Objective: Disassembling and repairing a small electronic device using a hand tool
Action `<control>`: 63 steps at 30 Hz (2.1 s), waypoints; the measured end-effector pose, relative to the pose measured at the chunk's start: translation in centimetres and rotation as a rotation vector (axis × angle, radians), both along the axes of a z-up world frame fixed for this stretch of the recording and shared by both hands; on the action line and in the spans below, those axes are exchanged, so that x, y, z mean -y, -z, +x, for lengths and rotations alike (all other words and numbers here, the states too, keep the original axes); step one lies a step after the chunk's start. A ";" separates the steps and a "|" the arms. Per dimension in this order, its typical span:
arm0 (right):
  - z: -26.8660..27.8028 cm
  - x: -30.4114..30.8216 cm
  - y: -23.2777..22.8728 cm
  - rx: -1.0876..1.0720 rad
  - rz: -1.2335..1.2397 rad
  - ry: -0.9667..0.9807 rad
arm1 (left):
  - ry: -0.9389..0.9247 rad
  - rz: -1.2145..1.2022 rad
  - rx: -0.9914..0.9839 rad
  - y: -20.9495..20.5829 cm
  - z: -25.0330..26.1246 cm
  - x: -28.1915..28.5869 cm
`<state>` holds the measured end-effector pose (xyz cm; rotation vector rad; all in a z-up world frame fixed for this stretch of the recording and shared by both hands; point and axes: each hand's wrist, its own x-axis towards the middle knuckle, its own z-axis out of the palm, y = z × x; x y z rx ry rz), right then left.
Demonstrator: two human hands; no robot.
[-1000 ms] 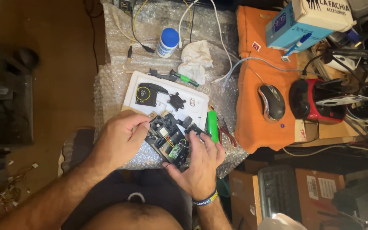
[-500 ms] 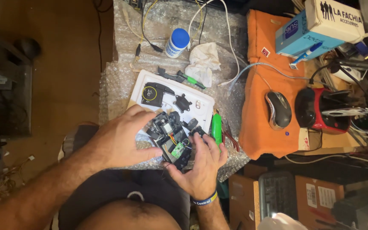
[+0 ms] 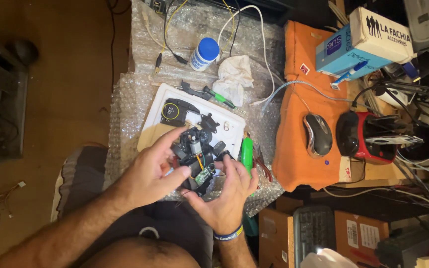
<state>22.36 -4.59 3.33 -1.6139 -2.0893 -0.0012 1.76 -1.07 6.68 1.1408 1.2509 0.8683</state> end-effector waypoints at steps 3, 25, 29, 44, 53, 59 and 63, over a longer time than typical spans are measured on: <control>-0.6 0.1 0.5 0.071 0.040 0.065 | -0.083 0.076 0.255 2.5 0.8 0.2; -0.7 0.3 0.2 0.158 0.039 0.007 | -0.186 0.130 0.078 4.0 2.0 0.2; -0.2 0.4 -0.2 0.171 0.006 -0.030 | -0.207 0.156 0.047 3.6 2.0 0.1; 3.1 -0.4 -0.9 0.149 -0.058 -0.237 | -0.215 0.143 -0.006 4.3 1.7 -0.1; 5.4 -6.2 -5.2 0.011 -0.151 -0.286 | -0.195 0.109 -0.085 4.3 1.4 -0.8; 5.2 -12.7 -7.9 0.109 -0.254 -0.380 | -0.191 0.129 -0.054 4.8 1.2 -0.8; 3.7 -16.1 -8.3 0.150 -0.354 -0.361 | -0.193 0.163 -0.060 5.2 1.3 -0.5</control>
